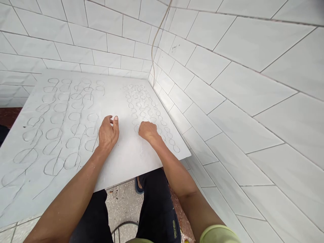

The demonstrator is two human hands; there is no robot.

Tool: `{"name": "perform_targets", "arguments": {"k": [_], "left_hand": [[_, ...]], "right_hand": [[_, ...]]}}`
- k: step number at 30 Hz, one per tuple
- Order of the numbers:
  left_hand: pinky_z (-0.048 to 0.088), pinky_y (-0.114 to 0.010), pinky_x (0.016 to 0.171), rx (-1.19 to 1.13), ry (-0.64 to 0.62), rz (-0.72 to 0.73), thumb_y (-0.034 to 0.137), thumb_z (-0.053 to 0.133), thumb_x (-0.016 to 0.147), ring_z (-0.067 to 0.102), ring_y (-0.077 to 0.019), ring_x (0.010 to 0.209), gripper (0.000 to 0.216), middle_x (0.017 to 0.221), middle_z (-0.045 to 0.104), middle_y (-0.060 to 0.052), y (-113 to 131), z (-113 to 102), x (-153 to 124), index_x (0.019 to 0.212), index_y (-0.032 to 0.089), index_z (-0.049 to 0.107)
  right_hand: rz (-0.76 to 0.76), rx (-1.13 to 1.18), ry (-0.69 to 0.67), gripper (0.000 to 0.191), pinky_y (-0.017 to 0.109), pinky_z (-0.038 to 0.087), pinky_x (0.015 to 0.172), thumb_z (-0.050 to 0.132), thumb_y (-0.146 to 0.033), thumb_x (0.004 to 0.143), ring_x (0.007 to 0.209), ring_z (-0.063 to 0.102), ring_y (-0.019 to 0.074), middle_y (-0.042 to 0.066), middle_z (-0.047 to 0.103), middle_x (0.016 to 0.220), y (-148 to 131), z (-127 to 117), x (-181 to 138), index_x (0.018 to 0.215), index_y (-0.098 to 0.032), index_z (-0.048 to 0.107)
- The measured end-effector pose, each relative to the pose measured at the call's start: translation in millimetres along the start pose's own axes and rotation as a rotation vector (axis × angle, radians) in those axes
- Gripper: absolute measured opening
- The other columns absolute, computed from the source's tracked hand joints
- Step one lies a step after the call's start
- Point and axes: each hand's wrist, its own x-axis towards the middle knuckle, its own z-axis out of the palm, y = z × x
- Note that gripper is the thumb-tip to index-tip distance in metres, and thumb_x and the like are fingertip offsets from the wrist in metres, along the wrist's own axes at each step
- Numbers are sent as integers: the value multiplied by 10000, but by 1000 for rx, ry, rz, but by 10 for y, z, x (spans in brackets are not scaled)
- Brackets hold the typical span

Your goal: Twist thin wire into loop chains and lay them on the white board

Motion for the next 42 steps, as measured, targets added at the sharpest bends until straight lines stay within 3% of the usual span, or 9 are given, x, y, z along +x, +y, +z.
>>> {"name": "perform_targets", "arguments": {"k": [3,6,9,11,13,22,42], "left_hand": [[475,-406,812,-3,17,-6,645,345,994,646,-272,872,620,1142,675,-158,8,0,-7,1321,156,541],[478,-401,813,6,41,14,627,331,1005,640,-254,848,599,1160,662,-161,21,-1,-12,1300,156,555],[479,-399,808,26,44,49,605,323,1015,628,-241,832,572,1172,652,-161,37,1,-19,1259,156,581],[480,-393,809,43,44,75,592,330,1018,625,-235,829,550,1172,649,-156,49,3,-26,1234,160,594],[481,-386,814,60,47,102,579,344,1018,626,-230,835,526,1170,646,-153,61,3,-33,1217,165,601],[474,-376,795,59,22,150,543,373,1019,608,-217,810,458,1127,637,-135,80,11,-41,1168,183,615],[490,-372,784,82,-12,158,557,345,1028,616,-201,812,478,1110,646,-113,50,35,-43,1160,175,600]], "right_hand": [[46,11,96,161,344,425,676,530,-108,888,792,651,254,139,681,889,43,1,-125,1007,-127,638],[0,49,297,269,364,462,734,395,-186,1003,896,637,265,181,670,1042,31,88,-379,1121,-102,622],[-217,93,370,418,406,486,910,320,-270,1049,1173,562,304,224,591,1318,-67,285,-664,1342,-82,550],[-391,108,354,492,438,402,1105,331,-321,1055,1379,430,310,205,472,1508,-152,439,-797,1467,-91,467],[-466,127,328,546,446,305,1203,345,-383,1057,1480,321,300,184,402,1583,-216,569,-855,1512,-92,428],[-409,149,347,605,490,175,1266,309,-441,1065,1559,185,296,176,327,1639,-182,696,-749,1538,-74,401],[-374,252,353,630,465,194,1264,286,-469,1068,1540,252,275,164,386,1611,-120,733,-597,1543,-70,396]]}}
